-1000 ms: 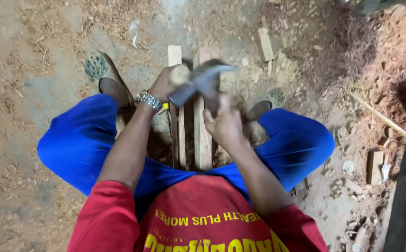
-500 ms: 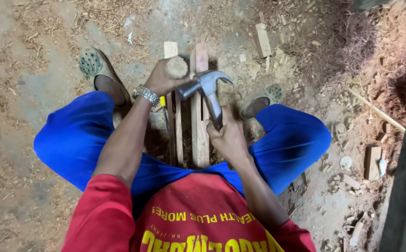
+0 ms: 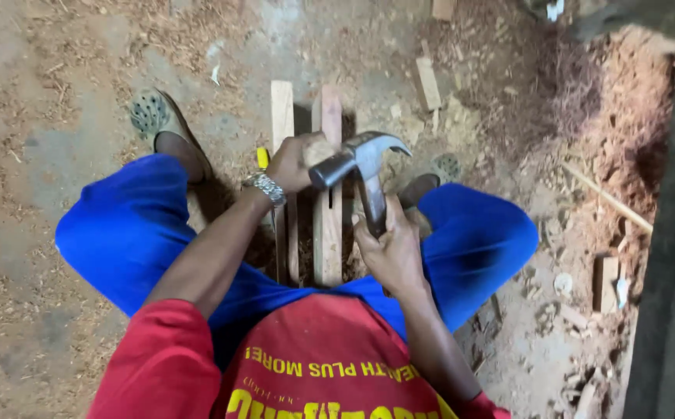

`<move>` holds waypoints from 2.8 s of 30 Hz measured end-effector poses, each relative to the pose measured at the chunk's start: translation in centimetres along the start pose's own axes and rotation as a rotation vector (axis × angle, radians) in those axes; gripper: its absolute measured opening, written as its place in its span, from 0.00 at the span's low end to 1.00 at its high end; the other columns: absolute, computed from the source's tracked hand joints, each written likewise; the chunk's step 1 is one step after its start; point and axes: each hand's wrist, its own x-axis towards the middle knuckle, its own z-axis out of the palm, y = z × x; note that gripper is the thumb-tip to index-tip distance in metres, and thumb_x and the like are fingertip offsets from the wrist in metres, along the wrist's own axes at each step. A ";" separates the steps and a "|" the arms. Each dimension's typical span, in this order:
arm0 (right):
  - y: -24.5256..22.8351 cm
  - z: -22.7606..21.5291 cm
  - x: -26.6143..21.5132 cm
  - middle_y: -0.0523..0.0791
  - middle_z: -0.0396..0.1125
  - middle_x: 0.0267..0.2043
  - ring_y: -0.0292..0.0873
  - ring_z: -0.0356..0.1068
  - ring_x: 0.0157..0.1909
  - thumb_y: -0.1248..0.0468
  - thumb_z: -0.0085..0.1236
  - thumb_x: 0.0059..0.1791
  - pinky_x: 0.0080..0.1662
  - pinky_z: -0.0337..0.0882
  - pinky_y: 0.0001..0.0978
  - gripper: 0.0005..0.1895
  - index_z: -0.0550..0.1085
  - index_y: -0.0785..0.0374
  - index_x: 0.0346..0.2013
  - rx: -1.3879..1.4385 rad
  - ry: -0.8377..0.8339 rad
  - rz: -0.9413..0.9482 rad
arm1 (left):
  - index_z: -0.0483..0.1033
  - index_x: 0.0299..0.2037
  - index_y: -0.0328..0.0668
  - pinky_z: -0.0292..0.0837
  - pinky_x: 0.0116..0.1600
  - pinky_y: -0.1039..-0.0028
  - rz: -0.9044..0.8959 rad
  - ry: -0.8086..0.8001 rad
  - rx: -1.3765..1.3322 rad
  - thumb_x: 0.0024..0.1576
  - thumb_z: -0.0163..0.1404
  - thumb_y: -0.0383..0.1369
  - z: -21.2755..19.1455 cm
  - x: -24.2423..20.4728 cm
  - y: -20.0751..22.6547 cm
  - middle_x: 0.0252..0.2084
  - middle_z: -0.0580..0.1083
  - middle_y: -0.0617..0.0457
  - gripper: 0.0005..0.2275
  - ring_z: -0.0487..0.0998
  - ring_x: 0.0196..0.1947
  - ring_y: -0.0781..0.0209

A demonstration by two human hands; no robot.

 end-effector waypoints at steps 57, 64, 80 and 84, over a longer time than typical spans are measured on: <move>-1.4 -2.3 -0.6 0.36 0.58 0.20 0.27 0.54 0.23 0.68 0.62 0.48 0.26 0.56 0.25 0.08 0.71 0.62 0.39 0.145 0.082 0.069 | 0.74 0.56 0.30 0.70 0.62 0.54 -0.445 -0.214 0.024 0.45 0.67 0.51 -3.4 3.9 5.8 0.56 0.75 0.33 0.35 0.77 0.57 0.44; -1.6 -2.4 -0.5 0.37 0.57 0.20 0.28 0.54 0.23 0.68 0.63 0.48 0.27 0.57 0.26 0.09 0.71 0.62 0.40 0.111 0.085 0.041 | 0.76 0.53 0.34 0.74 0.60 0.56 -0.442 -0.215 -0.008 0.45 0.67 0.51 -2.9 3.3 4.4 0.51 0.78 0.39 0.32 0.80 0.52 0.49; -1.7 -0.2 2.3 0.46 0.66 0.21 0.37 0.67 0.22 0.67 0.59 0.46 0.28 0.68 0.33 0.10 0.69 0.64 0.39 -0.049 0.038 0.005 | 0.73 0.57 0.29 0.75 0.57 0.62 -0.281 -0.181 -0.045 0.44 0.69 0.45 -3.6 2.6 5.3 0.48 0.79 0.37 0.35 0.82 0.48 0.51; -0.7 1.4 3.2 0.50 0.67 0.22 0.45 0.72 0.22 0.66 0.56 0.47 0.28 0.71 0.41 0.12 0.67 0.65 0.43 -0.095 -0.107 0.069 | 0.77 0.57 0.36 0.79 0.58 0.67 -0.498 -0.282 -0.142 0.51 0.63 0.47 -3.8 2.8 5.9 0.47 0.82 0.42 0.28 0.85 0.46 0.54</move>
